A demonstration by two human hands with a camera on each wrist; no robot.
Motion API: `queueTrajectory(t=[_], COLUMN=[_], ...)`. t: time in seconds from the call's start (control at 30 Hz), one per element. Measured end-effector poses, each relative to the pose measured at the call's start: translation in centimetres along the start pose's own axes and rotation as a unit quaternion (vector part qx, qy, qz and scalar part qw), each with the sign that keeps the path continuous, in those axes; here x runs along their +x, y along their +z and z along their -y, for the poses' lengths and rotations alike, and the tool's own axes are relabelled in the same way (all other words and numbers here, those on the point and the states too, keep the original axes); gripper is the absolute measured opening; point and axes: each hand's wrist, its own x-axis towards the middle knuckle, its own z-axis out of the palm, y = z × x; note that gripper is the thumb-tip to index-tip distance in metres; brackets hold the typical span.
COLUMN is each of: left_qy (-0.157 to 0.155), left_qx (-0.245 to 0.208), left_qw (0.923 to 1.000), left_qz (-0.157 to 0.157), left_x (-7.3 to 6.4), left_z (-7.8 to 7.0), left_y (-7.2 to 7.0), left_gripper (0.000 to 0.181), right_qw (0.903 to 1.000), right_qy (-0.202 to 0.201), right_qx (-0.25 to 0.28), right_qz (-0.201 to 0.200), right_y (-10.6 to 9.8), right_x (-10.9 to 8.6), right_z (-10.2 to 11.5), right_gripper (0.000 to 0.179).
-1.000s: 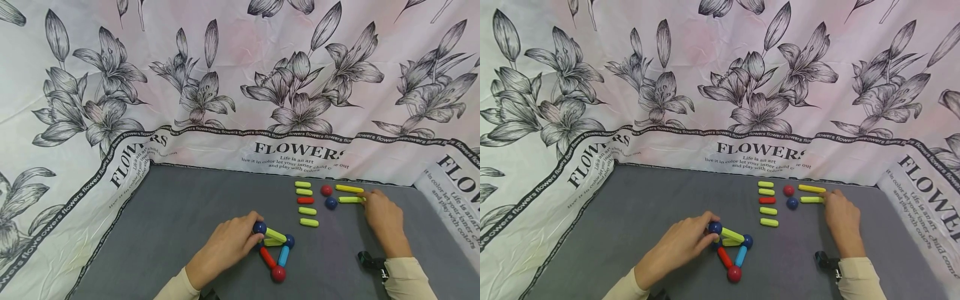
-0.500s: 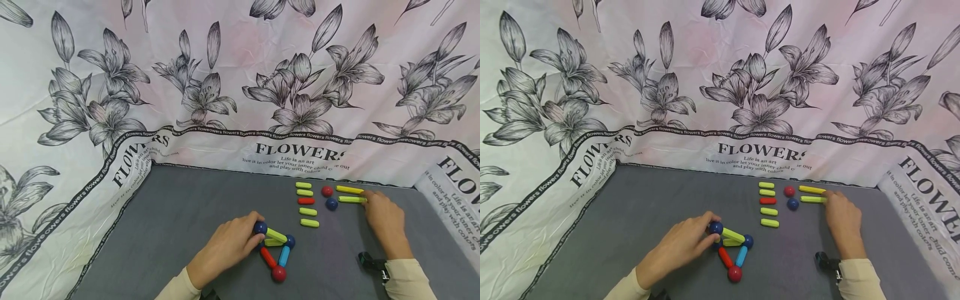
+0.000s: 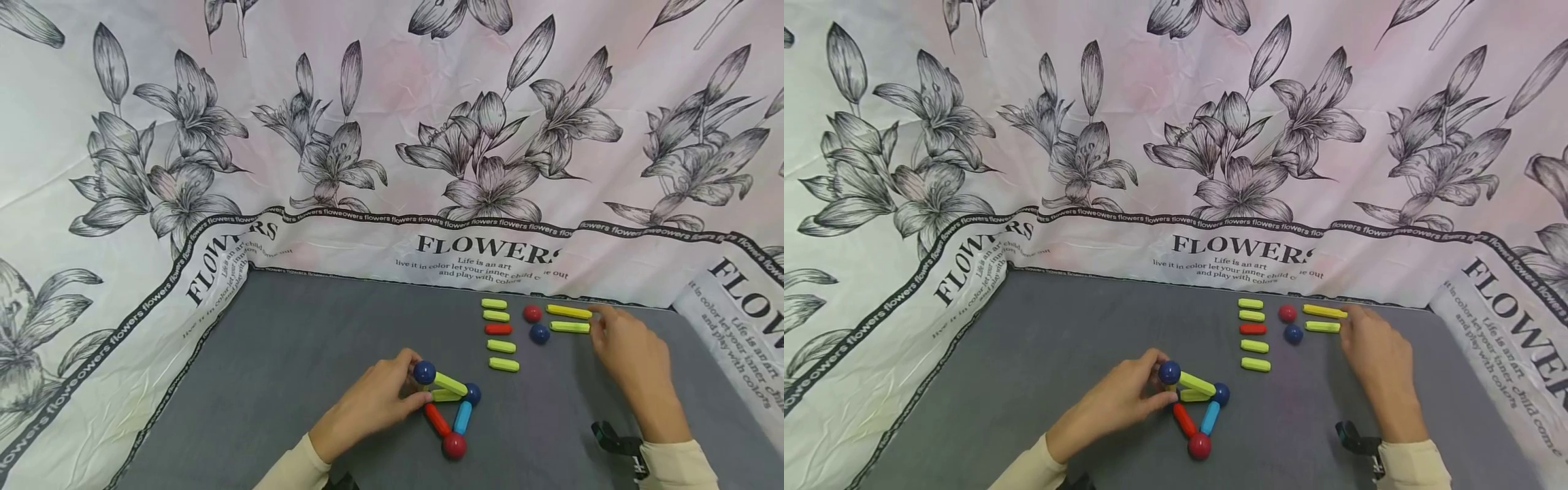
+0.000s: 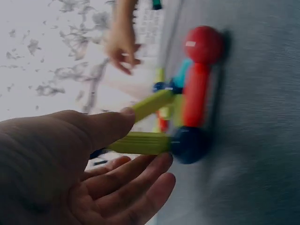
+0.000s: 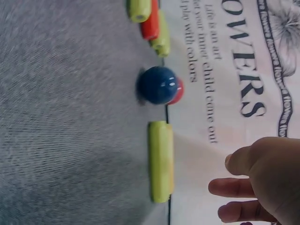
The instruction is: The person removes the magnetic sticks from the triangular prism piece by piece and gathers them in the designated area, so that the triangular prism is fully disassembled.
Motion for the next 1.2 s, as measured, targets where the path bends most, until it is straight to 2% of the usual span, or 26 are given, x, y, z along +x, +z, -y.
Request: queueTrajectory(t=[0.07, 0.17, 0.3, 0.5, 0.7, 0.77, 0.87, 1.03, 1.1, 1.2], left_qy=[-0.006, -0.001, 0.008, 0.026, 0.035, 0.033, 0.021, -0.016, -0.033, -0.052], left_qx=[-0.014, -0.011, -0.004, 0.018, 0.015, 0.014, 0.022, 0.044, 0.061, 0.104], left_qw=[0.9999, 0.9993, 0.9978, 0.9971, 0.9969, 0.9974, 0.9984, 0.9985, 0.9969, 0.9916], left_qz=[-0.005, -0.037, -0.066, -0.069, -0.068, -0.063, -0.048, -0.029, -0.039, -0.056], left_x=[0.1, 0.3, 0.7, 0.7, 0.5, 0.5, 0.5, 0.3, 0.3, 0.4], left_z=[0.7, 1.4, 1.6, 1.6, 1.8, 1.9, 2.0, 2.3, 2.3, 2.1], left_y=[0.7, 1.5, 1.6, 1.3, 1.3, 1.4, 1.6, 2.7, 3.1, 3.8], left_gripper=[0.035, 0.027, 0.019, 0.015, 0.011, 0.013, 0.017, 0.031, 0.037, 0.045], right_qw=[1.0000, 0.9999, 0.9995, 0.9989, 0.9963, 0.9943, 0.9862, 0.9518, 0.9430, 0.9427], right_qy=[-0.006, -0.012, -0.028, -0.040, -0.065, -0.073, -0.097, -0.151, -0.159, -0.152], right_qx=[0.004, 0.007, 0.012, 0.025, 0.052, 0.064, 0.083, 0.129, 0.134, 0.129], right_qz=[-0.006, -0.009, -0.005, 0.001, 0.019, 0.043, 0.105, 0.234, 0.260, 0.268], right_y=[-0.4, -1.1, -2.2, -3.2, -3.7, -3.7, -3.4, -2.1, -1.6, -1.2], right_x=[-0.2, -0.1, 0.2, -0.2, -0.7, -0.7, -0.9, -1.7, -2.0, -2.3], right_z=[0.4, 1.2, 2.7, 4.8, 7.5, 8.6, 10.1, 11.6, 11.8, 11.8], right_gripper=[0.029, 0.026, 0.026, 0.027, 0.023, 0.022, 0.023, 0.024, 0.024, 0.024])
